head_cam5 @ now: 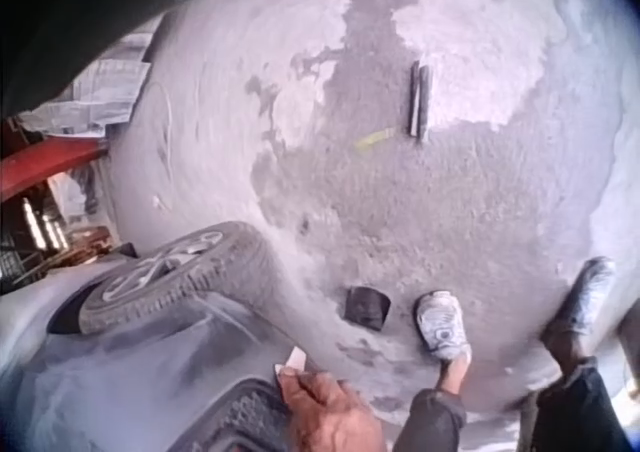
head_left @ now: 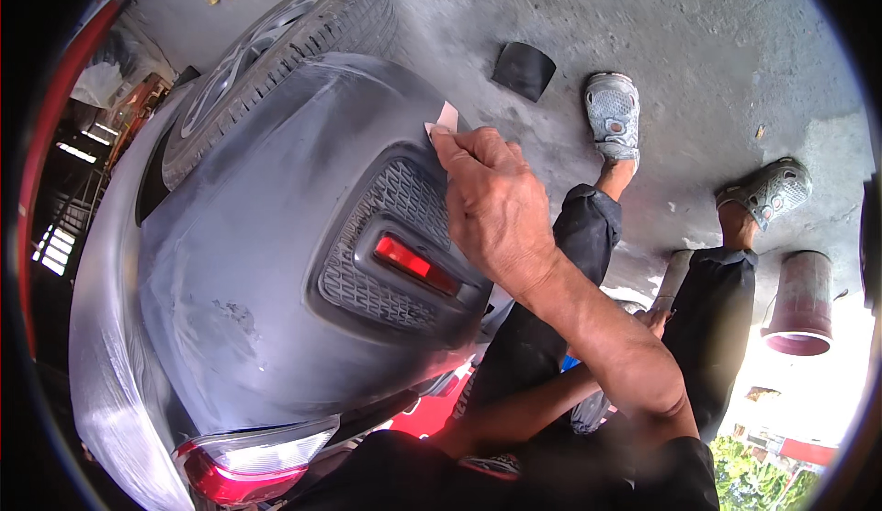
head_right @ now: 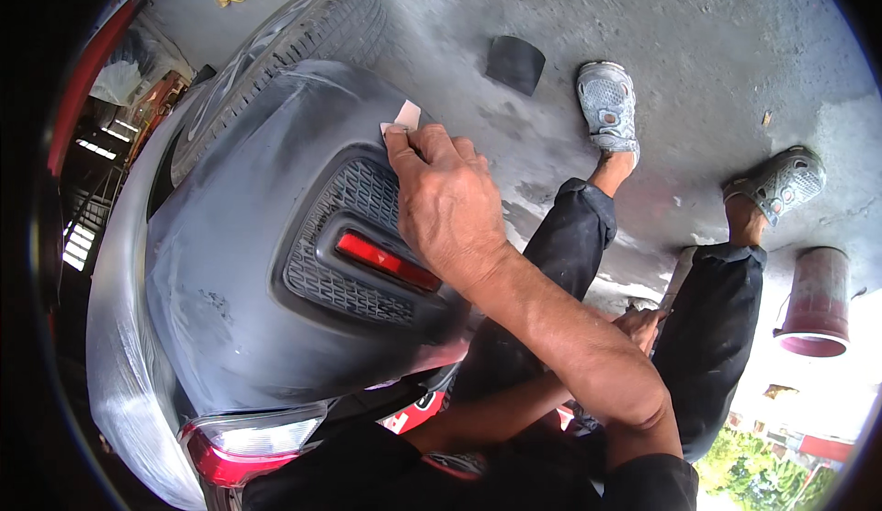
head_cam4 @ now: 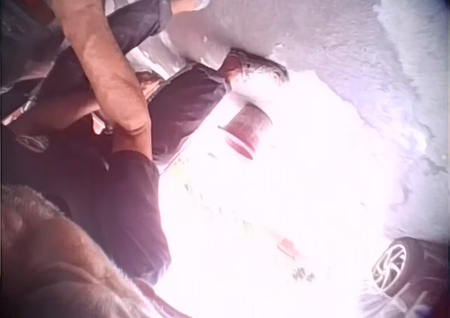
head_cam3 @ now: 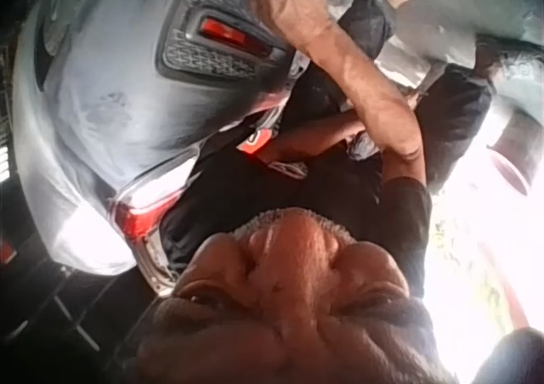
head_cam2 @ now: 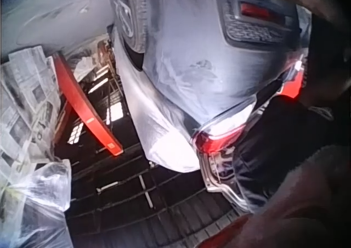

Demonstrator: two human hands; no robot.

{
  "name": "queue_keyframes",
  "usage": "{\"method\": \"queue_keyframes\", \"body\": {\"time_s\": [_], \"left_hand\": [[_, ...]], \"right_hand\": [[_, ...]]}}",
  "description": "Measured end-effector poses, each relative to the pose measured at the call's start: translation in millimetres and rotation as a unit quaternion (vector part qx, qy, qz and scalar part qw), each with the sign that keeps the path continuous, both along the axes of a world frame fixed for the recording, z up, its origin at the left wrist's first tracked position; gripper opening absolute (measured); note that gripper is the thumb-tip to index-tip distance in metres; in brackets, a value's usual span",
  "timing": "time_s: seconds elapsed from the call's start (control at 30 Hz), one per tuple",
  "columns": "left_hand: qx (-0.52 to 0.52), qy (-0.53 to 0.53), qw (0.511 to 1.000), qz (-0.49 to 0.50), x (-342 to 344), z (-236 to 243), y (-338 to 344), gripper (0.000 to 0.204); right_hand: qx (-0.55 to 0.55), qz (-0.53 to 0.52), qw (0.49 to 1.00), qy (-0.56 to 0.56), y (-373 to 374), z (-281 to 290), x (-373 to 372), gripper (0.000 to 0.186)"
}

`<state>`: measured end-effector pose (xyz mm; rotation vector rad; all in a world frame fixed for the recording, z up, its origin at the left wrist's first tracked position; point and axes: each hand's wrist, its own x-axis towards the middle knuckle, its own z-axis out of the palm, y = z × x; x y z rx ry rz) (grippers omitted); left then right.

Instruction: Applying and smoothing body filler on a car bumper using a spatula and sanding the surface.

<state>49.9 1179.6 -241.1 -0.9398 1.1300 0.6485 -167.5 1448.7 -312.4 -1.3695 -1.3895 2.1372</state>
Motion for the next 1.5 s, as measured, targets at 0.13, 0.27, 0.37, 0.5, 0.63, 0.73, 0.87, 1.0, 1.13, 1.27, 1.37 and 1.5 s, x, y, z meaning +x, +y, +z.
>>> {"method": "queue_keyframes", "body": {"time_s": [0.13, 0.27, 0.37, 0.5, 0.63, 0.73, 0.87, 1.0, 1.13, 1.27, 1.37, 1.5], "left_hand": [[0.009, -0.005, 1.000, -0.004, 3, -2, 1, 0.015], [0.019, -0.017, 1.000, -0.009, 9, -3, -2, 0.014], [0.016, -0.014, 1.000, -0.015, 8, 2, -10, 0.014], [0.022, -0.023, 0.999, -0.021, 11, 2, -9, 0.013], [0.029, -0.025, 0.999, -0.032, 12, 2, -13, 0.012], [0.031, -0.031, 0.998, -0.039, 13, 0, -11, 0.012], [0.029, -0.039, 0.998, -0.048, 22, 5, -19, 0.011], [0.029, -0.042, 0.997, -0.057, 26, 7, -28, 0.011], [0.035, -0.038, 0.997, -0.063, 31, -1, -30, 0.010], [0.051, -0.015, 0.996, -0.073, 30, -21, -25, 0.010], [0.068, 0.006, 0.994, -0.081, 25, -40, -17, 0.010], [0.040, -0.067, 0.947, 0.311, 38, -57, -41, 0.017]], "right_hand": [[-0.004, -0.042, 0.999, 0.030, 10, -35, 13, 0.044], [-0.023, -0.068, 0.997, 0.036, 15, -59, 1, 0.040], [-0.050, -0.050, 0.995, 0.077, 23, -48, -3, 0.044], [0.000, -0.057, 0.995, 0.084, 2, -32, -3, 0.048], [-0.004, -0.044, 0.997, 0.059, -10, -6, 4, 0.055], [-0.010, -0.025, 0.997, 0.072, -1, -28, 15, 0.053], [0.000, -0.067, 0.997, 0.034, 10, -58, 4, 0.047], [0.001, -0.062, 0.996, 0.071, 7, -54, -5, 0.049], [0.021, -0.054, 0.997, 0.060, -5, -21, 2, 0.057], [0.030, -0.010, 0.993, 0.112, 1, -26, 23, 0.060], [0.039, -0.031, 0.993, 0.107, 20, -34, 35, 0.059], [0.107, 0.017, 0.991, 0.083, 37, -7, 32, 0.060]]}}
